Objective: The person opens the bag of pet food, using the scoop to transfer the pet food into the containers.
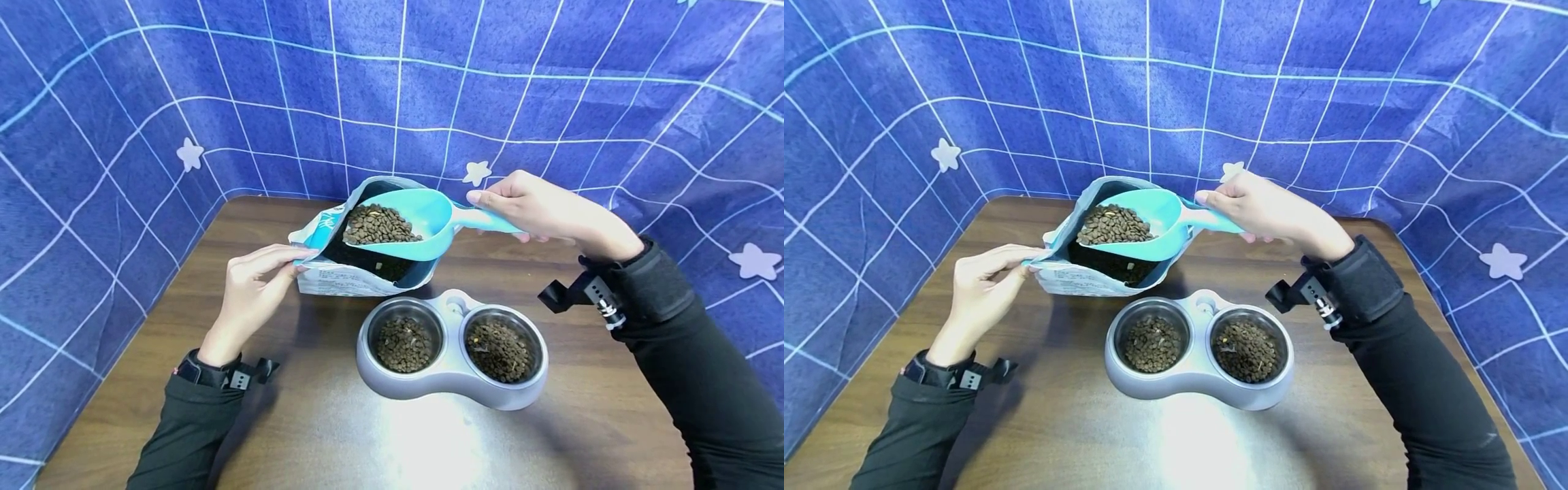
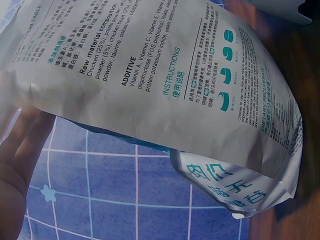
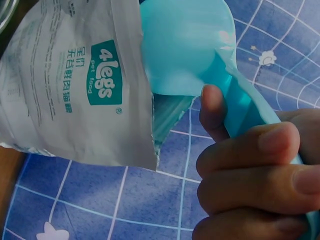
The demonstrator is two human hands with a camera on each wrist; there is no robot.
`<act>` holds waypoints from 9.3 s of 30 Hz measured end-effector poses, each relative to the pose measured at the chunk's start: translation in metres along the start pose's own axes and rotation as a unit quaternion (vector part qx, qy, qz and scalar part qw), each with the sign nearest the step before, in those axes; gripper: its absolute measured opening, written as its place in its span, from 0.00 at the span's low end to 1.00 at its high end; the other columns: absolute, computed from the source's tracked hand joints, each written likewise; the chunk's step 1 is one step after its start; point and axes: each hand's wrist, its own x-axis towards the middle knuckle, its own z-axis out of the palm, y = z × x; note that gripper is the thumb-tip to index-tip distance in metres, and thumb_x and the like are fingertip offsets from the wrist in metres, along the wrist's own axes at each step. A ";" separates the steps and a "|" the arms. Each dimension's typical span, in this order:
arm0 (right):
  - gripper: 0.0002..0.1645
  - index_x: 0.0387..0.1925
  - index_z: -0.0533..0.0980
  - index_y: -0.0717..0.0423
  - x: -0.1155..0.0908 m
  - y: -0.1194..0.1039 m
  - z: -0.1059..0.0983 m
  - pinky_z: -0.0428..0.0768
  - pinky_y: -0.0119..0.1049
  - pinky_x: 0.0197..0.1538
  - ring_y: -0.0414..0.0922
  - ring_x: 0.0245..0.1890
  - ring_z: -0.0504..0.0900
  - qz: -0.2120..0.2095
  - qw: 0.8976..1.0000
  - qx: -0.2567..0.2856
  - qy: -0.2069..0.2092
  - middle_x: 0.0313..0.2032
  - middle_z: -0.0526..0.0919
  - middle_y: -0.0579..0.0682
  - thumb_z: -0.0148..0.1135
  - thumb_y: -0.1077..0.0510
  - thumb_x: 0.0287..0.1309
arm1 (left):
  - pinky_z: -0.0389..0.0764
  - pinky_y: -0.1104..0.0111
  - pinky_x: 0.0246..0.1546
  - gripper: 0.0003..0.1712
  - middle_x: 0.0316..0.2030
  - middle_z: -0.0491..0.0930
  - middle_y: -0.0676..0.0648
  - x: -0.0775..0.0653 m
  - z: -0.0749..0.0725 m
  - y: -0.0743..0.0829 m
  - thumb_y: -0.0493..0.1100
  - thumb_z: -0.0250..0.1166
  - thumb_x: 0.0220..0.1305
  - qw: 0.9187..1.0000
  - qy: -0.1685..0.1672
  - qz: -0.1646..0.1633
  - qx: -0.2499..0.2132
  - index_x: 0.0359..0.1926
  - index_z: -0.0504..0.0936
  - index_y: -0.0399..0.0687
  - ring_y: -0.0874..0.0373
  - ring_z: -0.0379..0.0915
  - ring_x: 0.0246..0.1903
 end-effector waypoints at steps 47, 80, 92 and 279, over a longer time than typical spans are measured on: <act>0.31 0.23 0.77 0.57 -0.051 0.041 -0.044 0.60 0.35 0.12 0.38 0.13 0.62 0.030 0.999 -0.013 0.019 0.16 0.65 0.41 0.48 0.42 0.79 | 0.78 0.80 0.46 0.16 0.41 0.88 0.59 0.003 0.002 0.009 0.15 0.63 0.55 1.000 0.008 -0.007 -0.001 0.40 0.89 0.28 0.74 0.82 0.43; 0.29 0.26 0.85 0.32 -0.112 0.124 -0.076 0.68 0.33 0.10 0.42 0.09 0.68 0.104 0.992 -0.055 0.052 0.17 0.72 0.47 0.45 0.52 0.81 | 0.77 0.81 0.44 0.13 0.37 0.90 0.43 0.003 0.002 0.006 0.15 0.65 0.54 1.000 -0.002 -0.006 0.006 0.39 0.88 0.26 0.76 0.80 0.43; 0.24 0.22 0.77 0.45 -0.124 0.156 -0.058 0.65 0.33 0.08 0.41 0.08 0.65 0.044 0.998 -0.042 0.027 0.15 0.68 0.42 0.50 0.59 0.79 | 0.78 0.80 0.47 0.17 0.38 0.90 0.43 0.000 0.000 0.004 0.15 0.63 0.54 1.000 -0.001 -0.014 0.016 0.41 0.89 0.30 0.76 0.81 0.44; 0.28 0.13 0.72 0.44 0.003 0.039 0.053 0.69 0.39 0.24 0.38 0.17 0.68 -0.097 0.937 -0.333 -0.049 0.15 0.68 0.40 0.61 0.48 0.72 | 0.79 0.79 0.47 0.19 0.43 0.86 0.67 -0.008 -0.001 0.011 0.13 0.62 0.52 0.999 0.021 -0.025 -0.007 0.40 0.89 0.29 0.72 0.83 0.44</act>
